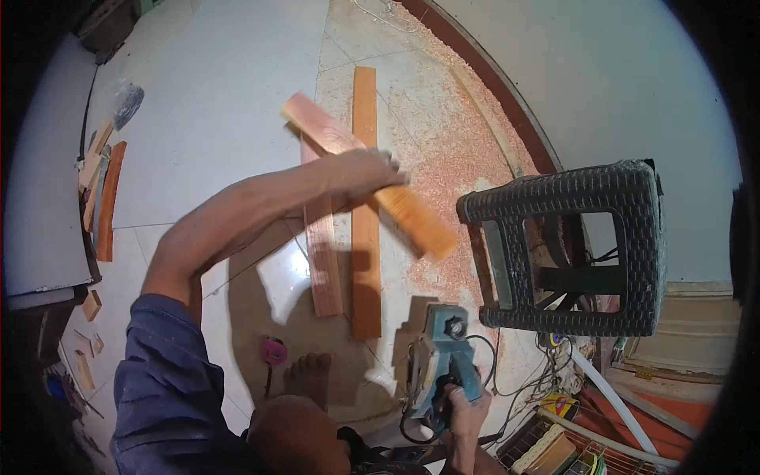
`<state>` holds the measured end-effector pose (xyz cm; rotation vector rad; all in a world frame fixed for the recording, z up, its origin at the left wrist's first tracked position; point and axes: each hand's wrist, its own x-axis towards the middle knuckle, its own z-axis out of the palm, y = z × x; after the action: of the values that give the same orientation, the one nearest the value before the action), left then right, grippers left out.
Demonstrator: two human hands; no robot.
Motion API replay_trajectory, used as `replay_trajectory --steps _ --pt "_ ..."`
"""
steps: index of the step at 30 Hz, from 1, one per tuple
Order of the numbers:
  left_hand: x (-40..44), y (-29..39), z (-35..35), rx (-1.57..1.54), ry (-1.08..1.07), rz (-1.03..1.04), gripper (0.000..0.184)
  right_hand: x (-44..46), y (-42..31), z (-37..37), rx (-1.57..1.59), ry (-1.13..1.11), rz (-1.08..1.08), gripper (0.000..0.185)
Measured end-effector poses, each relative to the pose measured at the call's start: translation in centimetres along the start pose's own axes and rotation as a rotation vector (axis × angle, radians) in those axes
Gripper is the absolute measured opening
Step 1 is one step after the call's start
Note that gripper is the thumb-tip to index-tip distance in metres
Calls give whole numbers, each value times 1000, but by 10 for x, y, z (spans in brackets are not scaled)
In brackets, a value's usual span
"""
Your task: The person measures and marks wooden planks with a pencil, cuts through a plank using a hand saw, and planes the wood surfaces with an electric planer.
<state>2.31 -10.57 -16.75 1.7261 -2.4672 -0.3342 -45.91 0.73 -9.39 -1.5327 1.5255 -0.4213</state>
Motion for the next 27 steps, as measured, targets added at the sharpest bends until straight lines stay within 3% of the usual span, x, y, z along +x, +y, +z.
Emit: replay_trajectory --steps 1,3,5,6,8,10,18,20,22,24,27 --pt "4 -7 24 62 -35 64 59 -2 1 2 -121 17 -81 29" --pt "3 -4 40 75 -66 170 53 -7 -4 10 -503 64 -333 36" --pt "2 -4 50 53 -110 279 44 -9 -17 21 -1089 184 -760 40" --pt "1 -3 56 46 -119 281 44 -15 -34 31 -640 33 -360 34" --pt "-1 -5 70 11 -101 396 41 -15 -54 48 -185 -109 35 28" --pt "-6 -6 78 7 -91 401 42 -12 -54 57 -123 -237 173 28" --pt "-4 3 76 185 -96 383 55 -3 -41 86 -187 -270 25 36" --pt "-9 -3 24 99 -137 -41 67 0 -54 94 -181 -301 131 32" --pt "14 -55 41 -28 97 -304 77 0 -55 96 -158 -341 92 30" --pt "29 -110 64 -8 296 -598 74 -5 -56 97 -142 -379 63 29" --pt "30 -166 89 -269 263 -723 70 -5 -51 104 -176 -348 51 29"
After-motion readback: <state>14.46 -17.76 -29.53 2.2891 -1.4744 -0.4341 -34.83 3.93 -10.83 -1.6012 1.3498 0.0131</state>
